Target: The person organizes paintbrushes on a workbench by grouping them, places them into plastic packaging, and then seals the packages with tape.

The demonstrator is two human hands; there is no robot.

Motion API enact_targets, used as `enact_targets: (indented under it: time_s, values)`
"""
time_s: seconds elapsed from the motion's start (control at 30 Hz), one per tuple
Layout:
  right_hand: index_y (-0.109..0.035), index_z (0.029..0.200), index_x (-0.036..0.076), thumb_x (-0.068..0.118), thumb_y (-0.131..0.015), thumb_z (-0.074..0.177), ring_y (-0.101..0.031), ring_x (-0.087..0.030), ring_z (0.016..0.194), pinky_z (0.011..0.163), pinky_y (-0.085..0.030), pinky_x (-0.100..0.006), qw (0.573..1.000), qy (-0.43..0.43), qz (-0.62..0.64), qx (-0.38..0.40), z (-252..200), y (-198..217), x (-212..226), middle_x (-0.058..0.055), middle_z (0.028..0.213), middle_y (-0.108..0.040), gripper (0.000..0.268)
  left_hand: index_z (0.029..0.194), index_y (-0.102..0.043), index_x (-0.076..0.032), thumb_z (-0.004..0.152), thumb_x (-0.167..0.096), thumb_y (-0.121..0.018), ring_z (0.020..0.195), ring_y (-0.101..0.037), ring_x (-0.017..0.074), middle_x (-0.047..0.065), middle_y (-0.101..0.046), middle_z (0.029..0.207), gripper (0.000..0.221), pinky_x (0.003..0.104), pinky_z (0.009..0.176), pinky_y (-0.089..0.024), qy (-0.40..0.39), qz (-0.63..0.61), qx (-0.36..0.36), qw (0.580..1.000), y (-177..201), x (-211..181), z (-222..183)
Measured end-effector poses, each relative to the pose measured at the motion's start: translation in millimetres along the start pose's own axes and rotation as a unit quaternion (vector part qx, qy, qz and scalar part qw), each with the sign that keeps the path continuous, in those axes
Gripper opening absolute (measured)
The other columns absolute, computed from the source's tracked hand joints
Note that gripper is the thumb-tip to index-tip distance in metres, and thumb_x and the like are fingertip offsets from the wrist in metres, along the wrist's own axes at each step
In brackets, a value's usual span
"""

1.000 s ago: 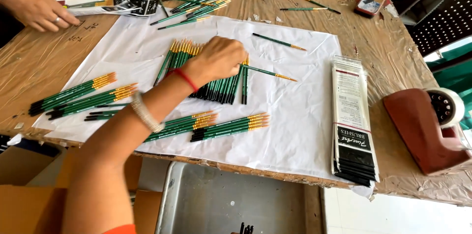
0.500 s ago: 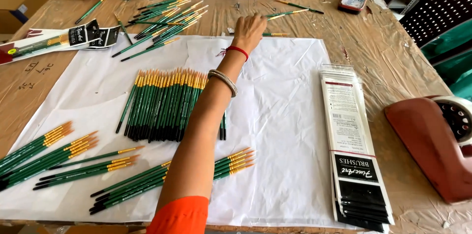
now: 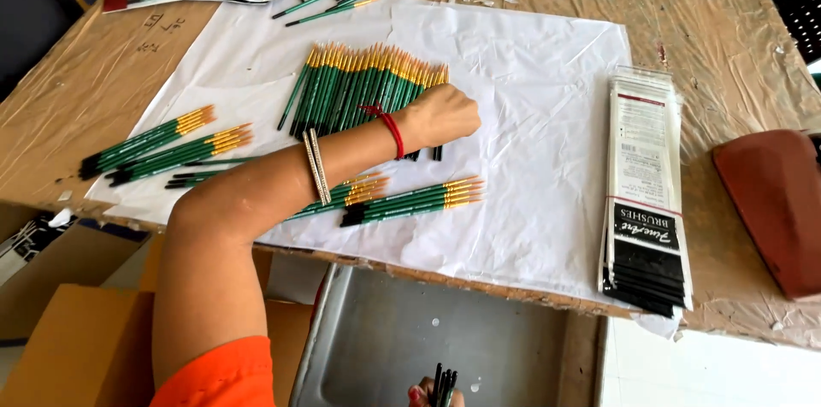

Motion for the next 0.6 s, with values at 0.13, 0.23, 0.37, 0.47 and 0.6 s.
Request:
enact_targets:
  time_s: [0.13, 0.23, 0.37, 0.47, 0.6]
  values:
    - [-0.068, 0.062, 0.001, 0.032, -0.076, 0.097, -0.055, -0.012, 0.056, 0.053, -0.043, -0.029, 0.968, -0.042, -0.071, 0.237, 19.9, -63.6, 212.0, -0.003, 0.057, -0.061, 0.048, 0.064, -0.07, -0.009, 0.075, -0.011, -0.067, 0.062, -0.072, 0.0249, 0.011, -0.071, 0.066, 0.012, 0.039, 0.05, -0.054, -0.048, 0.039, 0.003, 0.998, -3.1, -10.5, -23.6]
    - [-0.067, 0.063, 0.0, 0.032, -0.07, 0.093, -0.05, -0.012, 0.047, 0.047, -0.039, -0.029, 0.959, -0.147, -0.092, 0.223, 18.0, -70.7, 240.5, -0.003, 0.052, -0.056, 0.043, 0.063, -0.069, -0.01, 0.079, -0.012, -0.066, 0.062, -0.072, 0.0233, 0.01, -0.072, 0.069, 0.017, 0.037, 0.048, -0.053, -0.084, 0.07, 0.003, 0.994, -8.3, -10.6, -26.2]
    - [-0.064, 0.065, 0.001, 0.031, -0.068, 0.096, -0.047, -0.009, 0.052, 0.048, -0.037, -0.029, 0.968, -0.106, -0.101, 0.203, 23.7, -72.6, 266.2, -0.001, 0.055, -0.052, 0.044, 0.068, -0.066, -0.011, 0.087, -0.015, -0.066, 0.065, -0.07, 0.0174, 0.004, -0.069, 0.078, 0.02, 0.032, 0.05, -0.052, -0.167, 0.136, -0.08, 0.973, 37.8, -19.6, -40.0]
    - [-0.066, 0.065, 0.001, 0.031, -0.066, 0.096, -0.047, -0.009, 0.049, 0.047, -0.037, -0.029, 0.964, -0.124, -0.123, 0.2, 25.5, -71.0, 261.5, -0.001, 0.053, -0.052, 0.043, 0.082, -0.063, -0.01, 0.097, -0.015, -0.068, 0.069, -0.067, 0.0121, 0.0, -0.065, 0.082, 0.016, 0.028, 0.054, -0.051, -0.143, 0.153, -0.176, 0.962, 109.5, -26.5, -57.5]
    - [-0.069, 0.087, 0.001, 0.031, -0.066, 0.1, -0.039, -0.007, 0.054, 0.049, -0.032, -0.028, 0.966, -0.112, -0.074, 0.22, 21.8, -67.9, 261.0, 0.001, 0.06, -0.047, 0.034, 0.105, -0.065, -0.006, 0.099, -0.01, -0.069, 0.069, -0.065, 0.0108, 0.004, -0.068, 0.089, 0.008, 0.023, 0.058, -0.057, 0.056, -0.304, -0.414, 0.856, 209.3, -32.2, -147.5]
Point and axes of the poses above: each hand's wrist, its own z-axis towards the middle knuckle, its own y-axis out of the back of the hand, x = y × z, the point moved 9 cm from there along z, towards the middle knuckle
